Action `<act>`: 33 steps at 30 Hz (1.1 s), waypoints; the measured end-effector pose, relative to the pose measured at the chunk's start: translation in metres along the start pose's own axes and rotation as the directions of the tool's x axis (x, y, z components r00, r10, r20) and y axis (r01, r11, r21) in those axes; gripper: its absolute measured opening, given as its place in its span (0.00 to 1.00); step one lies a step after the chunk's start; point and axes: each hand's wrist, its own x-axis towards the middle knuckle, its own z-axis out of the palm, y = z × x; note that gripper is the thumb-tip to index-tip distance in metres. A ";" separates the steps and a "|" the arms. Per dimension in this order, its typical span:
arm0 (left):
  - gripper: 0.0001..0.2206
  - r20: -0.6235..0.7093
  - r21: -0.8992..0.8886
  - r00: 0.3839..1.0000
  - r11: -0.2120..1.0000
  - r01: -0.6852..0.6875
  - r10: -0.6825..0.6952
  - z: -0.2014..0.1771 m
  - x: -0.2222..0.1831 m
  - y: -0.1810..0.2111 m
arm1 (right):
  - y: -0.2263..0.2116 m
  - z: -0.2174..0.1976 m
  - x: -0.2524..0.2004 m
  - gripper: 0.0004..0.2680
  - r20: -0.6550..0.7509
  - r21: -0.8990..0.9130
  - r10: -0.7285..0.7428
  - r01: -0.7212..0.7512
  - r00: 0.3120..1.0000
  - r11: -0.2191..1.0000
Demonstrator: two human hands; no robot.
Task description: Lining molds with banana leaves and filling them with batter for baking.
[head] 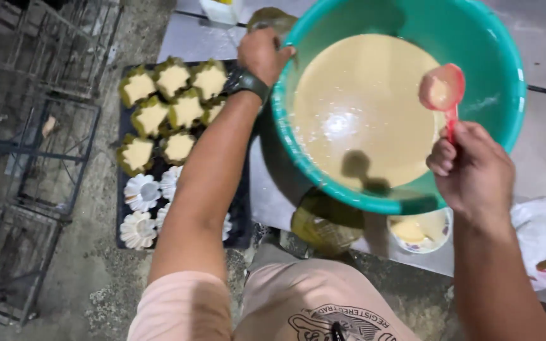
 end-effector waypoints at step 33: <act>0.13 0.160 -0.024 0.904 0.917 -0.397 0.396 -0.058 -0.088 -0.027 | 0.028 -0.016 -0.024 0.06 -0.145 -0.223 -0.081 0.047 0.986 0.974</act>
